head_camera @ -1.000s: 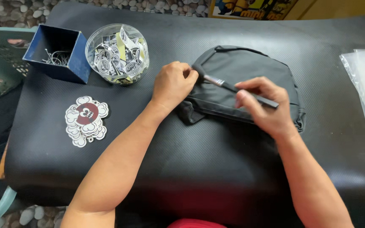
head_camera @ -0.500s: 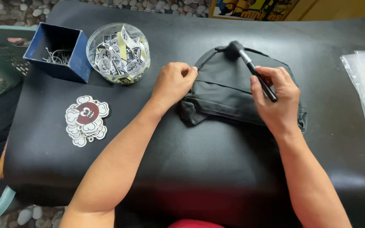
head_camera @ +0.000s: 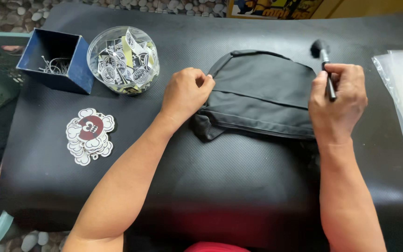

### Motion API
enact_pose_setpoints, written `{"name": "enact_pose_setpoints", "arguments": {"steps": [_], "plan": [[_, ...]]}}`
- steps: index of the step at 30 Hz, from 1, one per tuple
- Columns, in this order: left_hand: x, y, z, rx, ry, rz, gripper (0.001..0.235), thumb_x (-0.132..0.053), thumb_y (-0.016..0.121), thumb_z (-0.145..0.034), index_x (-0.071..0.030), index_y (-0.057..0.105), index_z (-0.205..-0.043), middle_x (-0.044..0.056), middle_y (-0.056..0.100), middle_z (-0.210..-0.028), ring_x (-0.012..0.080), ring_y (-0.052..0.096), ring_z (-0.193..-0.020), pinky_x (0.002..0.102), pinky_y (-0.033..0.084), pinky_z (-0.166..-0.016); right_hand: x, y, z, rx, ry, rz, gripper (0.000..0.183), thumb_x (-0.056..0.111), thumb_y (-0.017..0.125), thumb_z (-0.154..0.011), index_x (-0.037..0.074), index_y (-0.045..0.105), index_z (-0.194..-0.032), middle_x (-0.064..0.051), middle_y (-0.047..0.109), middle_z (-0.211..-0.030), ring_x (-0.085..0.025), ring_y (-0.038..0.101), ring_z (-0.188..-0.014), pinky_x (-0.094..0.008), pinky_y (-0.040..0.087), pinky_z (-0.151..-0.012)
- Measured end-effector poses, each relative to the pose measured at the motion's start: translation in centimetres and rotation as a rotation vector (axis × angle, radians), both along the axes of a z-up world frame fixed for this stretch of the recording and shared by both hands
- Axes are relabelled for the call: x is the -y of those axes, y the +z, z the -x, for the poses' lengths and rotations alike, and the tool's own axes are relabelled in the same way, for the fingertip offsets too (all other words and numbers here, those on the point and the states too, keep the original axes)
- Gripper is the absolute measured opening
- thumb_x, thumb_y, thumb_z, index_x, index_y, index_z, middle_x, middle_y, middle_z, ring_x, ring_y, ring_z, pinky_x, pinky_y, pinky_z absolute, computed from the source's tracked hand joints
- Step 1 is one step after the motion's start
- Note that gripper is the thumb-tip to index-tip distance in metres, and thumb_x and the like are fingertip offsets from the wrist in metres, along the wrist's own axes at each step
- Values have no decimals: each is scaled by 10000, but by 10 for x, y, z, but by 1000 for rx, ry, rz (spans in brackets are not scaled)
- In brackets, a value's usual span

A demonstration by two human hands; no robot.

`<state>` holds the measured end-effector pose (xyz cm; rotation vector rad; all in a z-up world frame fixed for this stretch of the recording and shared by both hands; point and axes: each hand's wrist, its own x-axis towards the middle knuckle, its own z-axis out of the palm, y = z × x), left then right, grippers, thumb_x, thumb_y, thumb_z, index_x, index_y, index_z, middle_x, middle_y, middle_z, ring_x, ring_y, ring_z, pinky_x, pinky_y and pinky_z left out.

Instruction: The person attaches a decorative charm to a small black bag, then uses a brush to clean the bag's surface. They place the bag into a clear plastic zip-top bag, add a small card, and seal the package.

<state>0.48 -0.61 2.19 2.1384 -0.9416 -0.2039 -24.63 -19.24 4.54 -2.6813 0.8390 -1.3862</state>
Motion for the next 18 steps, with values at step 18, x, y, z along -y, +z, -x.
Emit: {"name": "enact_pose_setpoints", "arguments": {"steps": [18], "plan": [[10,2,5,332,-116,-183,406,-466,659,-926,-89,605,-1067,121,592,-1025,371,598,-1003,537,514,-762,22,7,19,172,14,-81,99,60,690,-1143,17,674,-1055,-133,663,-1034,-301,630,-923,-420,495,-815]]}}
